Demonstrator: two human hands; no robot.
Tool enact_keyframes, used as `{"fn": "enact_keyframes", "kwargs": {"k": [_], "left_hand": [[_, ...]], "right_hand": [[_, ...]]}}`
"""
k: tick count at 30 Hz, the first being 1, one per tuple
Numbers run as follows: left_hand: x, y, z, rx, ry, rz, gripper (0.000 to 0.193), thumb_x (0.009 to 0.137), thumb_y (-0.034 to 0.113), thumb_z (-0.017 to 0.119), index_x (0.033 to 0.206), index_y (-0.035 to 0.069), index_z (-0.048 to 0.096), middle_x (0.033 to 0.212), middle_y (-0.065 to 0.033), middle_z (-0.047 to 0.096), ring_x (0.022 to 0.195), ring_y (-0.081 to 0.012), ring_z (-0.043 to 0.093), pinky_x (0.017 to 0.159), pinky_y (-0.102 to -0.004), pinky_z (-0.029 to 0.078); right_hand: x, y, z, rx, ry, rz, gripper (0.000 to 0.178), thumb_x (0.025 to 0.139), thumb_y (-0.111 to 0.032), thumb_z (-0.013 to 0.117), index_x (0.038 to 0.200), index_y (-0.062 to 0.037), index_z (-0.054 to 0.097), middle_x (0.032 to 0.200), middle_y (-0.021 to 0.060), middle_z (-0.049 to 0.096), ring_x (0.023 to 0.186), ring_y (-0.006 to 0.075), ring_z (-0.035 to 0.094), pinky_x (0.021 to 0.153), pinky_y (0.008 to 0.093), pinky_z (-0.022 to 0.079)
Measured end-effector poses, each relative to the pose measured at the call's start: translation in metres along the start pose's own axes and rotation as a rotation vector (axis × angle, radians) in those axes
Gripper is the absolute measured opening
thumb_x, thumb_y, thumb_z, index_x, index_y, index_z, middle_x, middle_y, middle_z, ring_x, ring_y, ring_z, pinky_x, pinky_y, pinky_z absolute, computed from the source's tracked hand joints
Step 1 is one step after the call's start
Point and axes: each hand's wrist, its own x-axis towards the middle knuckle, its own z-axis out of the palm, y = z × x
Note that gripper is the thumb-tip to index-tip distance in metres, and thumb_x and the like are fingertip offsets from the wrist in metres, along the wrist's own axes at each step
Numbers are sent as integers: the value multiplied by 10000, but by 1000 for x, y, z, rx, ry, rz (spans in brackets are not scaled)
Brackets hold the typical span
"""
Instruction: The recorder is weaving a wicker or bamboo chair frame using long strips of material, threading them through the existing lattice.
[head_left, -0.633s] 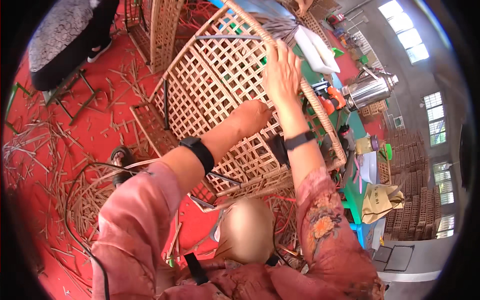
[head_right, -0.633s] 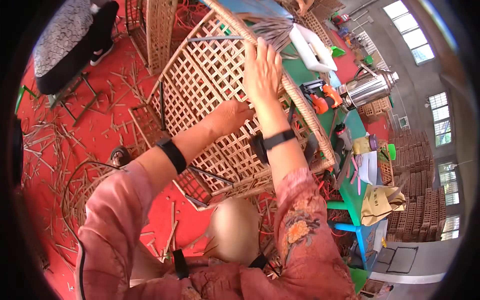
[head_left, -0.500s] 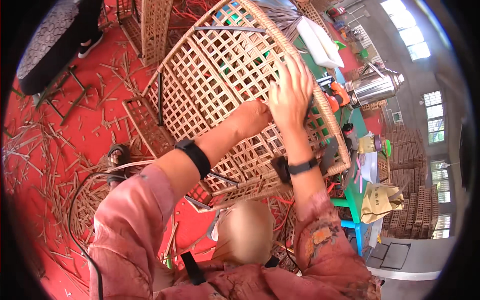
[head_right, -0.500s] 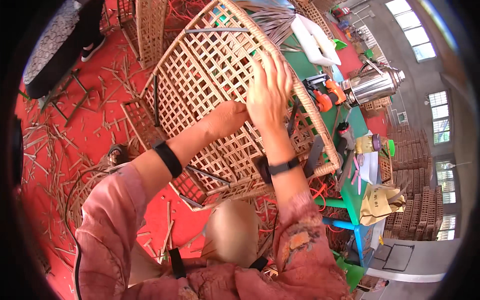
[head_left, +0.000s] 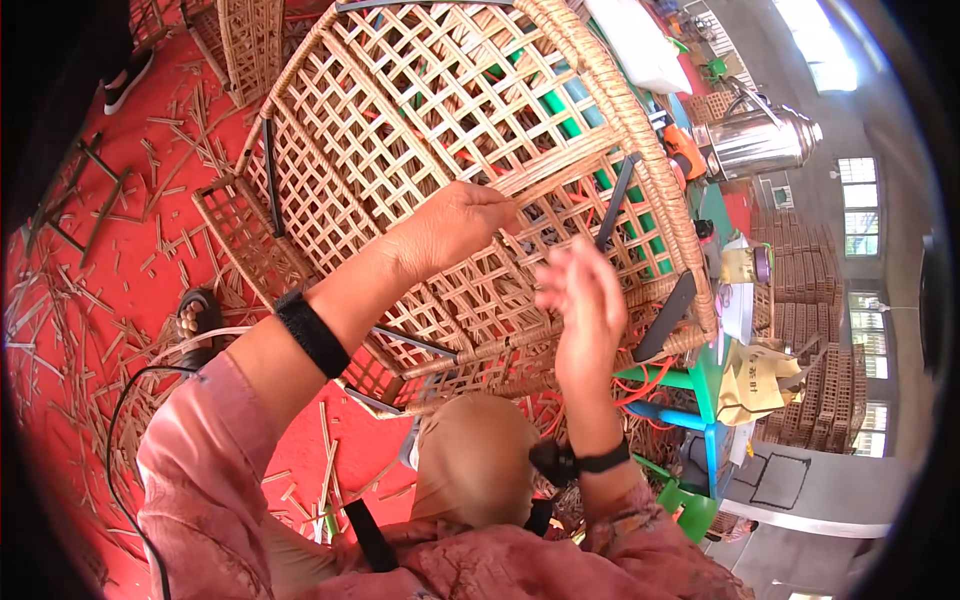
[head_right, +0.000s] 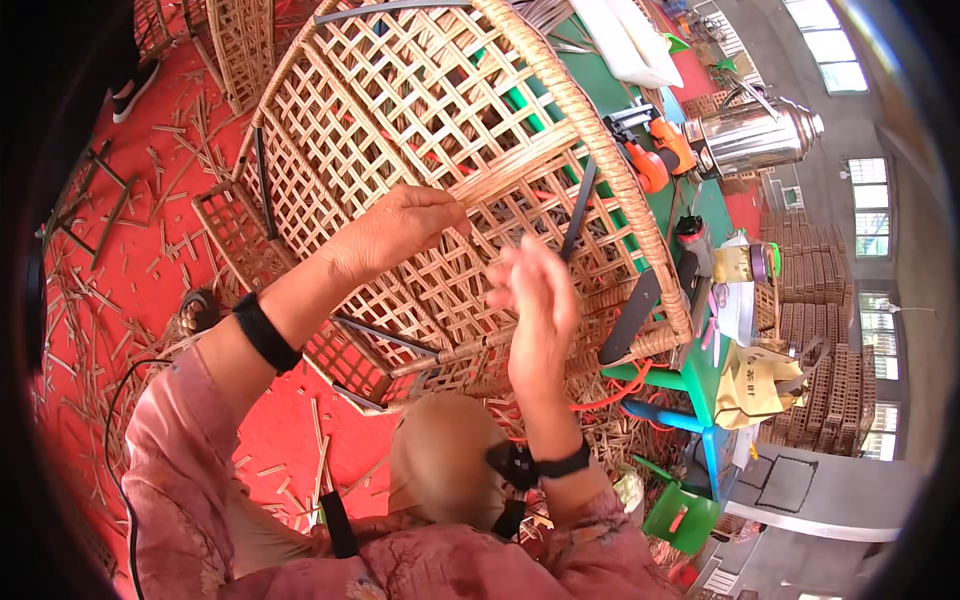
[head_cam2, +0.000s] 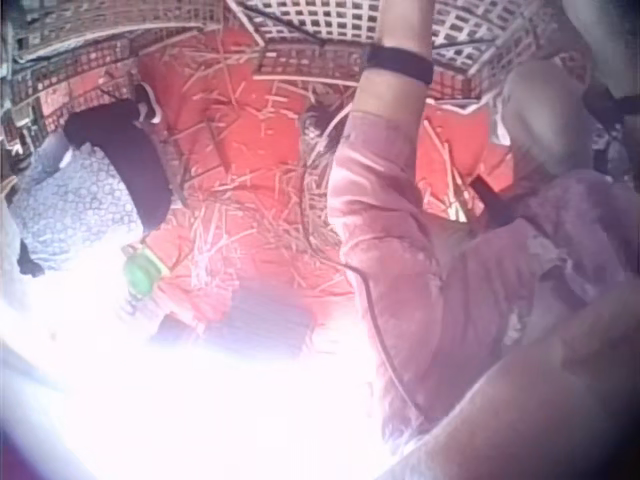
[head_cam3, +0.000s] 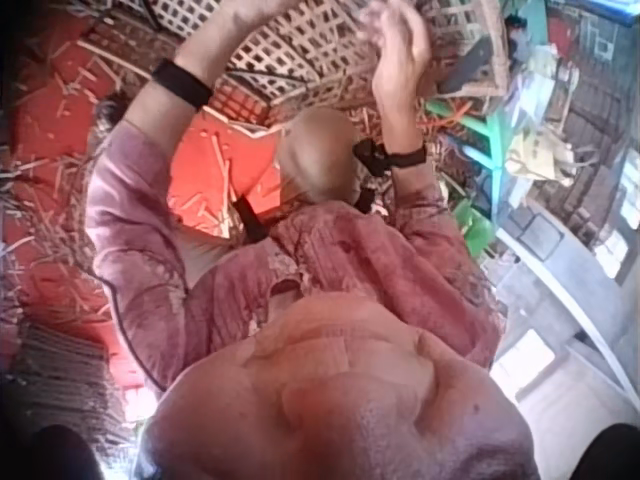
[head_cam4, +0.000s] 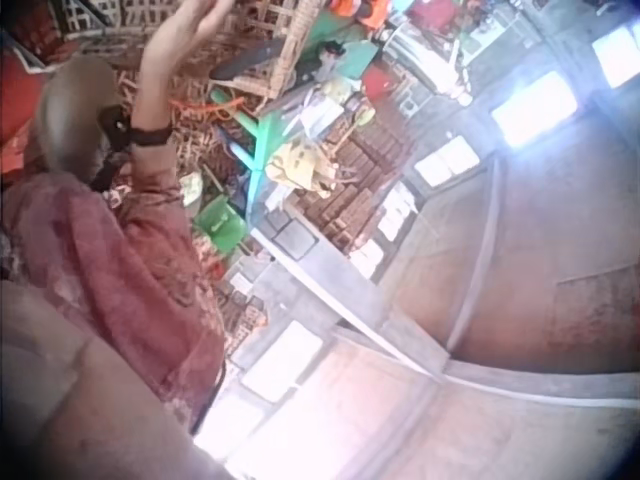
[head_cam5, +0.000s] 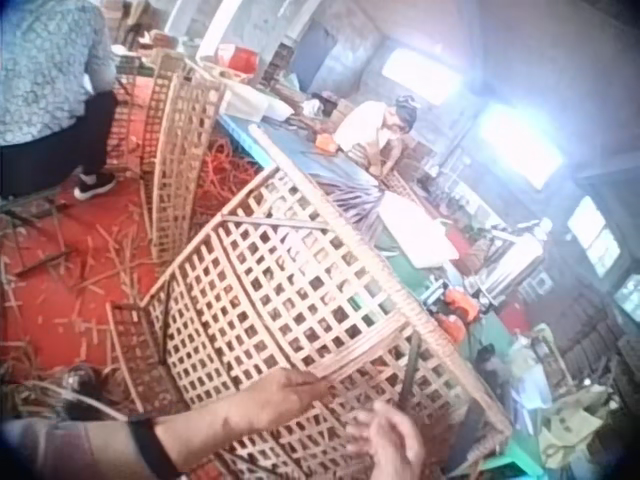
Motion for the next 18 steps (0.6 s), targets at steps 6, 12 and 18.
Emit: {"fn": "enact_keyframes", "kwargs": {"k": [6, 12, 18], "left_hand": [[0, -1, 28, -98, -37, 18, 273, 910, 231, 512, 837, 16, 663, 571, 45, 438, 538, -51, 372, 510, -215, 328], [20, 3, 11, 154, -279, -34, 376, 950, 321, 499, 877, -19, 643, 657, -53, 577, 603, -124, 517, 601, -289, 449], [88, 17, 16, 301, 248, 296, 333, 885, 279, 598, 1052, -7, 628, 1009, -184, 629, 974, -287, 610, 876, -350, 470]], "right_hand": [[105, -1, 14, 188, 59, 137, 382, 912, -319, 576, 1154, -27, 531, 990, 113, 630, 805, 176, 612, 669, 282, 495], [129, 14, 13, 175, 209, 76, 188, 905, -187, 606, 991, -20, 613, 714, 45, 602, 588, 131, 573, 517, 233, 477], [127, 12, 5, -37, 204, 17, 215, 917, -180, 584, 1006, 12, 623, 644, 36, 555, 477, 104, 502, 442, 222, 441]]}}
